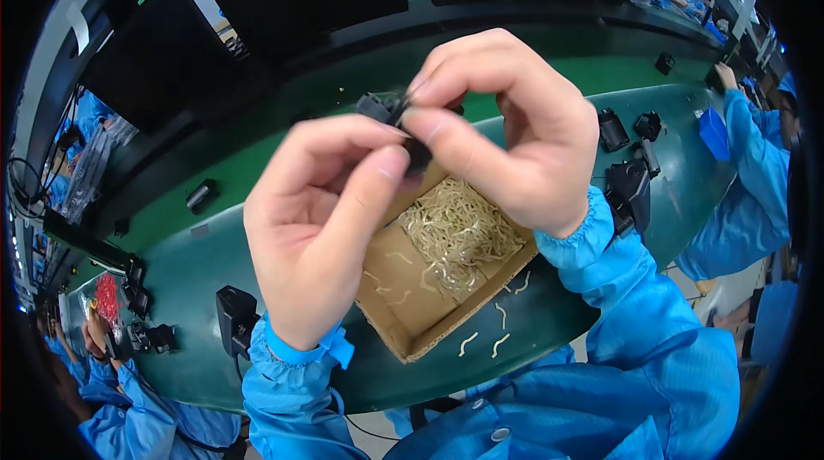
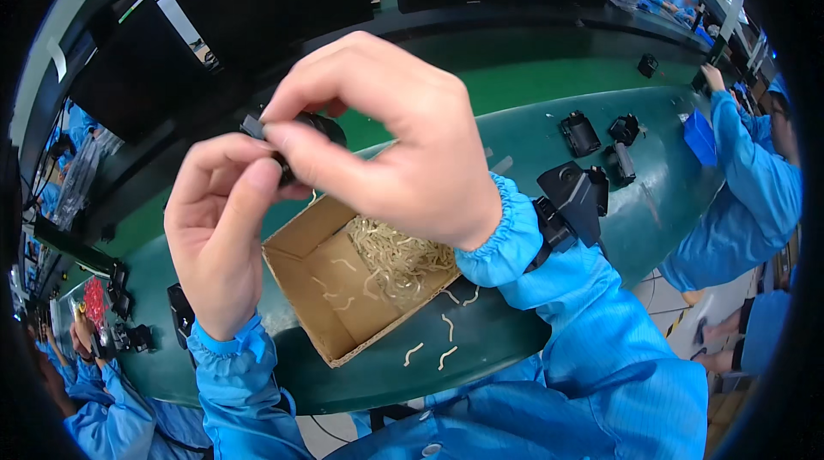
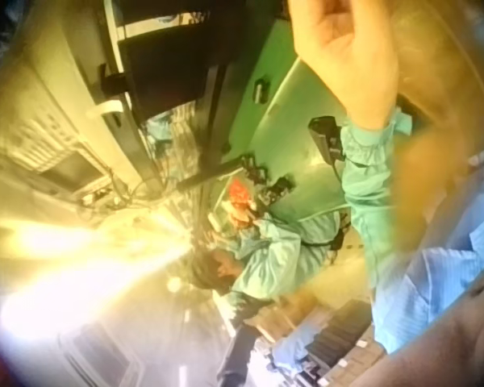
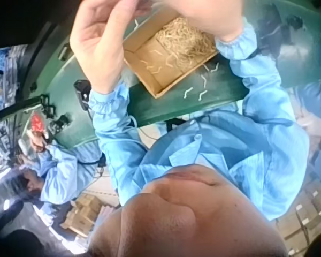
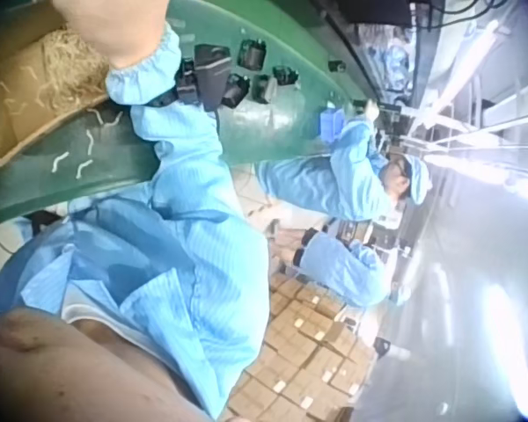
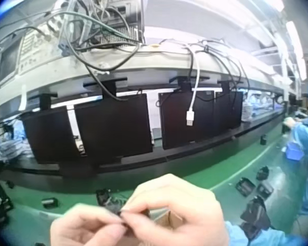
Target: Assembling small plastic components and wires on an assembly line.
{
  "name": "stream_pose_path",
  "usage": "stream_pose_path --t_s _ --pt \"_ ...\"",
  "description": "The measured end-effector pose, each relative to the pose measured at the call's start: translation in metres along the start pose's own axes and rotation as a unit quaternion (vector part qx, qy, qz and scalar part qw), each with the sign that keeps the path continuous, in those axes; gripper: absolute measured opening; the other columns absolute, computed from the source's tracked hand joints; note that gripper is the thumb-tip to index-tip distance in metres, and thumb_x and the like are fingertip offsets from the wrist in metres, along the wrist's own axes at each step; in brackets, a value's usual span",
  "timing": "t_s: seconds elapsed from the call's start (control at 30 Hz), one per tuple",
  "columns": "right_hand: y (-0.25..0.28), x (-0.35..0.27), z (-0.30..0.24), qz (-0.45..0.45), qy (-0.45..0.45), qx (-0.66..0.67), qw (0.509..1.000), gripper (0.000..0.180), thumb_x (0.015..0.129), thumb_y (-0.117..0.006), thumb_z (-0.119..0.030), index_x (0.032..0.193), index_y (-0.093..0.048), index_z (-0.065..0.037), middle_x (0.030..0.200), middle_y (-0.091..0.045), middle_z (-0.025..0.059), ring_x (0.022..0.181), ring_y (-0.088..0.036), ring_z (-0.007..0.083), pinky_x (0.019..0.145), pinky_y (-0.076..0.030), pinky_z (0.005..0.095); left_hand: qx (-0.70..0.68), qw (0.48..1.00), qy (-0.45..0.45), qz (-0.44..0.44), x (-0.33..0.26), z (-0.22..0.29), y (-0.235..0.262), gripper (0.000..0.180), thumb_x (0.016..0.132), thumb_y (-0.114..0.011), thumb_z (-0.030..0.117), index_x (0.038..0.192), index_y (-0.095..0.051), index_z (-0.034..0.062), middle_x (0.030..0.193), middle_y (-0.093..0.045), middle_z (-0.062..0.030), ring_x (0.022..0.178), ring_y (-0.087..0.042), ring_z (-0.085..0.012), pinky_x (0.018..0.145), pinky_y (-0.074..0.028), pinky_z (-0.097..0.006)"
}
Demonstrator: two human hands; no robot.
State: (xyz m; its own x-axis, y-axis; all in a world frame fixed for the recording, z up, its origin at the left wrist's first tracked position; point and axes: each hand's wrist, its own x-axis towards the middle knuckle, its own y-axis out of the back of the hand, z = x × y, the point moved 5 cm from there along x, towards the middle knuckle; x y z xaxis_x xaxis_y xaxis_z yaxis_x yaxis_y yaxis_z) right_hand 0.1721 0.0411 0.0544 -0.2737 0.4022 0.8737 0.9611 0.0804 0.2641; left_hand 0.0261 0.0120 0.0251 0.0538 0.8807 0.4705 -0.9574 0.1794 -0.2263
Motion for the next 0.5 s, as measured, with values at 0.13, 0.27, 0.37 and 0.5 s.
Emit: stream_pose_path --t_s 0.13,0.27,0.37,0.5 --pt "0.002 0.000 -0.020 -0.059 0.097 -0.069 0.991 0.021 0.070 -0.059 0.008 0.089 -0.062 0.001 0.090 -0.062 0.0149 0.082 -0.060 0.0229 0.073 -0.048 0.0302 -0.005 0.998 0.025 -0.054 -0.006 0.006 0.000 0.015 0.088 -0.057 0.005 0.098 -0.057 -0.0065 0.097 -0.060 -0.0115 0.093 -0.058 -0.0142 0.083 -0.049 -0.028" --pt "0.004 0.002 -0.026 -0.081 0.165 -0.051 0.982 0.026 0.066 -0.057 0.002 0.091 -0.064 0.000 0.091 -0.064 0.0150 0.082 -0.060 0.0255 0.074 -0.047 0.0346 -0.122 0.989 0.052 -0.069 -0.008 0.009 0.000 0.036 0.093 -0.048 0.025 0.100 -0.056 -0.0103 0.103 -0.059 -0.0168 0.097 -0.058 -0.0206 0.084 -0.049 -0.031" --pt "0.003 0.001 -0.027 -0.083 0.148 -0.037 0.985 0.027 0.065 -0.059 0.000 0.091 -0.064 0.000 0.090 -0.064 0.0146 0.082 -0.060 0.0253 0.075 -0.046 0.0343 -0.126 0.988 0.053 -0.067 -0.009 0.007 0.003 0.047 0.094 -0.044 0.032 0.103 -0.056 -0.0124 0.108 -0.056 -0.0206 0.099 -0.058 -0.0249 0.086 -0.049 -0.033" --pt "0.001 0.003 -0.029 -0.081 0.154 -0.035 0.984 0.027 0.064 -0.059 0.000 0.090 -0.064 -0.001 0.089 -0.064 0.0140 0.081 -0.060 0.0246 0.075 -0.046 0.0337 -0.117 0.988 0.045 -0.093 -0.011 0.012 0.004 0.046 0.094 -0.044 0.030 0.105 -0.056 -0.0133 0.109 -0.056 -0.0215 0.102 -0.057 -0.0269 0.089 -0.048 -0.035"
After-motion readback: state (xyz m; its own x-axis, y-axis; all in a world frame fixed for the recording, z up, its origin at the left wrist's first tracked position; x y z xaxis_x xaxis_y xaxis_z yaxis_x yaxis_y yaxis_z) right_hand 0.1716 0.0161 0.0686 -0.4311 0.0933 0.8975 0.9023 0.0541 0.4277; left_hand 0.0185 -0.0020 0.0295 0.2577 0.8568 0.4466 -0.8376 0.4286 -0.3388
